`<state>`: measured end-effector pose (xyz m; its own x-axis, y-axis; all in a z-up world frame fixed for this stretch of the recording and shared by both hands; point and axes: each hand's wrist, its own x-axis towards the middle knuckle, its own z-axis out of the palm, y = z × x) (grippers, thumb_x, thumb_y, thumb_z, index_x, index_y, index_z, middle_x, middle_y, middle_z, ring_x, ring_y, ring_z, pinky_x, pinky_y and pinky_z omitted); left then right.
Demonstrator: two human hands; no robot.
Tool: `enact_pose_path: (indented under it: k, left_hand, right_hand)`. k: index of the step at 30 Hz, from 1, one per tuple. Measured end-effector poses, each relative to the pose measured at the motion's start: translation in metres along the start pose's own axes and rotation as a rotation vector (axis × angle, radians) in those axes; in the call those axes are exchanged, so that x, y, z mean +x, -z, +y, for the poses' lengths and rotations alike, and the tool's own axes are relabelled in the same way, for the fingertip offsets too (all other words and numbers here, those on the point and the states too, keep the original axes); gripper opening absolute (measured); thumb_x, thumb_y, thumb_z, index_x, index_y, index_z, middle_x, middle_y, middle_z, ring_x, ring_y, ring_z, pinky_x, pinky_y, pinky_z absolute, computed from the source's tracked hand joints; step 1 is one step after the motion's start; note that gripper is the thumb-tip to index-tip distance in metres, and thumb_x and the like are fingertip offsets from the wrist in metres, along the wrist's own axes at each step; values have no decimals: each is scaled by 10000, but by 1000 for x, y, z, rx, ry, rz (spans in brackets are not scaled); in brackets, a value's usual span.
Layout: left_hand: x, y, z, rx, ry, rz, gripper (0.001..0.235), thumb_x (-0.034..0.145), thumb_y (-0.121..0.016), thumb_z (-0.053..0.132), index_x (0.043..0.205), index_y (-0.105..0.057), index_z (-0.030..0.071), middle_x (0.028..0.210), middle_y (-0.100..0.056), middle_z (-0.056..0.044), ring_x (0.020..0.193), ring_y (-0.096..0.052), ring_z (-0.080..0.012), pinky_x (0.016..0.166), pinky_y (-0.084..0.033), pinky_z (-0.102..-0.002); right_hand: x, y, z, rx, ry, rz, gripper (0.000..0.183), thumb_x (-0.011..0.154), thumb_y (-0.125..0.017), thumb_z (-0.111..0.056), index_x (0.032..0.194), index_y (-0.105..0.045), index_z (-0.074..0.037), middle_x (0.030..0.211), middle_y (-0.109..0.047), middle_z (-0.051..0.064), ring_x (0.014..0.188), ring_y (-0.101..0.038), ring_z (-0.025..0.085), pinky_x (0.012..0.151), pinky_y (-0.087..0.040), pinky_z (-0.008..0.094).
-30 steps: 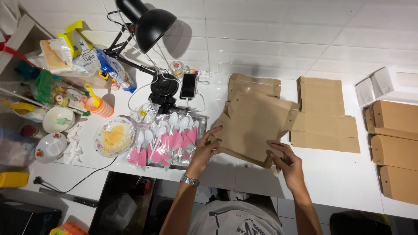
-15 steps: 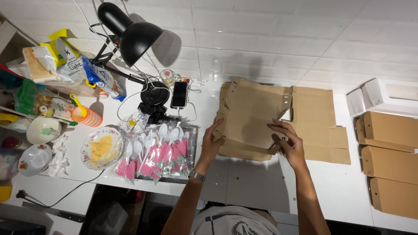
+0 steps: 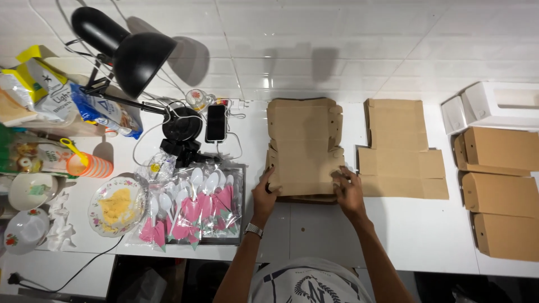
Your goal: The person assembles flat cardboard boxes by folding the sides and inserting tabs into slots to form rectangular containers. They repeatedly pick up flat pieces, fold them into shape, and stack the finished boxes on the counter.
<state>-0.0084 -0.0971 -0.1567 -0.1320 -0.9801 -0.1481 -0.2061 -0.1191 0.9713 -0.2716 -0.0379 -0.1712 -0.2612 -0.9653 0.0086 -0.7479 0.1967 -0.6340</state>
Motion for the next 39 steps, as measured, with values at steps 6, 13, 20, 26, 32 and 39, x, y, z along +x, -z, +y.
enact_pose_path:
  k: [6,13,20,26,32,39]
  left_hand:
    - [-9,0,-5,106,-101,-29,678,901,-680,-50,1525,-432,44,1531,-445,-262,1427,-409,-380,1208,-310,-516]
    - [-17,-18,9,666,-680,353,369,917,-497,-93,1256,-618,-11,1412,-391,-308,1343,-407,-485,1113,-389,-606]
    - [17,-50,-21,808,-621,57,424,1046,-475,220,1436,-484,52,1591,-310,-250,1491,-246,-423,1185,-90,-670]
    - [29,-41,-66,811,-561,93,672,1017,-486,426,1556,-349,49,1633,-222,-296,1519,-195,-452,1206,-142,-609]
    - [30,-35,-50,417,-492,217,453,999,-556,171,1407,-493,-14,1487,-453,-235,1422,-395,-414,1202,-248,-558]
    - [77,-49,1,829,-713,86,497,1051,-449,201,1484,-391,-36,1625,-232,-291,1524,-205,-420,1257,-120,-550]
  right_hand:
    - [-23,-14,12,200,-85,113,190,907,-675,58,1016,-761,-72,1264,-634,111,1009,-722,330,818,-621,385]
    - [-28,-17,-4,-101,36,220,110,975,-647,-161,993,-748,-118,1215,-593,40,1074,-613,219,885,-554,313]
    - [16,-43,-47,-159,278,115,452,1079,-448,-313,1426,-508,-31,1597,-370,188,1497,-301,410,1238,-268,536]
    - [17,-79,5,-317,241,205,647,1088,-412,-465,1553,-392,-16,1655,-315,205,1537,-261,385,1260,-162,553]
    - [29,-73,19,-128,98,127,606,1097,-381,-484,1493,-469,-34,1616,-384,165,1534,-286,359,1268,-142,534]
    - [66,-33,-58,-78,57,149,545,1102,-456,-405,1480,-467,-13,1607,-368,182,1532,-270,348,1289,-170,475]
